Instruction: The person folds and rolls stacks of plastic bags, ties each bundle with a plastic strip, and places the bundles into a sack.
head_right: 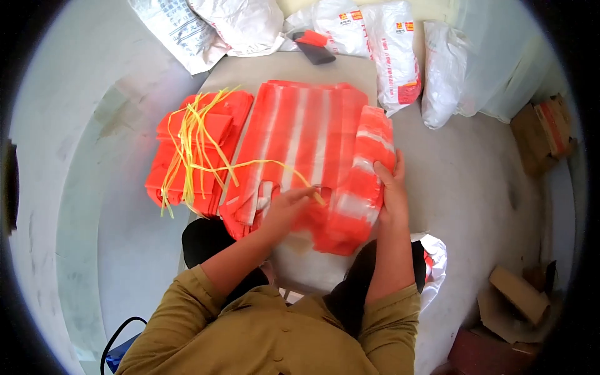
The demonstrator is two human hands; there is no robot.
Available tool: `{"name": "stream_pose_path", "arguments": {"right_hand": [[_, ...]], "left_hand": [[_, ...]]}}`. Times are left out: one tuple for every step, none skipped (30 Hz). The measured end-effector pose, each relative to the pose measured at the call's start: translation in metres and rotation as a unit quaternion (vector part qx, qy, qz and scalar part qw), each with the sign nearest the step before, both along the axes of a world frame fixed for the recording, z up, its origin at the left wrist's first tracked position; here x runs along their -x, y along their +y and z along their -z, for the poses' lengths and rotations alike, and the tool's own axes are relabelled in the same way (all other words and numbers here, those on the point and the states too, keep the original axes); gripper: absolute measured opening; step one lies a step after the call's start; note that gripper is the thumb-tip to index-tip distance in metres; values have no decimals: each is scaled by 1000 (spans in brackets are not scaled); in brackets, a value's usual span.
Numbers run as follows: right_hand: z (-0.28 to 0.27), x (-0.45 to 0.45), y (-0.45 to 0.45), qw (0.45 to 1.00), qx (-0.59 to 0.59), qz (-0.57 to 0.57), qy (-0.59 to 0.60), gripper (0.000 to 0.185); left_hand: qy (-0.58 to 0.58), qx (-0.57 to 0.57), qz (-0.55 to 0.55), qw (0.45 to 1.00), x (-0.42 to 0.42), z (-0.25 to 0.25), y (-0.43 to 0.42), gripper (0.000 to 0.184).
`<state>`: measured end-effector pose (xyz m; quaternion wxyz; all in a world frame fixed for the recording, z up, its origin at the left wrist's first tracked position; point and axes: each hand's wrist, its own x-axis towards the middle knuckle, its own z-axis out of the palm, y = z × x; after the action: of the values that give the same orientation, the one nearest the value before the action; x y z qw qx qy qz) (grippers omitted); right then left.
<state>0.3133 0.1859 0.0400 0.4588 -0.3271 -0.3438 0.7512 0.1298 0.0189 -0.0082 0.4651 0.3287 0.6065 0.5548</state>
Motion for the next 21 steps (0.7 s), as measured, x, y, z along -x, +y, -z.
{"name": "stream_pose_path", "arguments": {"right_hand": [[-1,-6,3,1000,-2,6,3,96],[-2,-10,6,1000,-4,12,7,95],[-4,-15,6,1000,-7,16,7,94],[-7,-19,7,1000,-8,19,7,93],[-8,-22,8,1000,-10,23,7,92],[-7,-25,9,1000,-21,19,4,92],[-7,-26,9,999,-33,14,1,91],[-7,-28,10,999,-45,8,-3,91],[-7,-27,10,999,-49,3,-12,92],[-7,-24,8,998,-53,-1,-20,93],[-6,-21,5,998,-57,-5,-28,93],[-5,-16,3,996,-65,-16,-56,93],[-3,-10,0,993,-73,-28,-84,93],[-1,-3,-3,990,-81,-40,-112,92],[4,5,-6,987,-88,-48,-127,94],[12,16,-10,983,-96,-58,-143,95],[15,25,-15,979,-105,-68,-158,97],[13,32,-22,979,-105,-90,-147,97],[12,40,-30,979,-106,-113,-136,98],[23,49,-33,965,-172,-104,-169,97],[44,60,-33,946,-237,-94,-203,96]], "left_hand": [[-2,-6,18,1000,-11,4,9,39],[-5,-12,35,999,-21,8,19,40],[-7,-19,52,998,-30,12,27,42],[-62,-22,92,994,-38,15,36,45],[-117,-25,132,984,-45,18,44,48],[-172,-27,171,970,-50,20,49,52],[-181,-21,171,968,-58,0,46,56],[-179,16,172,969,-62,-14,44,54],[-176,53,174,968,-63,-26,43,53],[-172,89,175,965,-61,-31,42,51],[-180,92,143,969,-58,-23,41,50],[-189,94,110,971,-54,-5,40,50],[-226,76,79,968,-46,10,38,50],[-263,56,50,962,-39,24,36,51],[-327,14,23,945,-29,36,33,51],[-301,-17,14,953,-19,47,30,49],[-275,-48,4,960,-9,59,26,46],[-156,-68,14,985,1,70,24,43],[-126,-64,13,990,8,66,20,41],[-96,-60,12,994,15,61,16,39],[-157,-30,0,987,19,31,13,40]]}}
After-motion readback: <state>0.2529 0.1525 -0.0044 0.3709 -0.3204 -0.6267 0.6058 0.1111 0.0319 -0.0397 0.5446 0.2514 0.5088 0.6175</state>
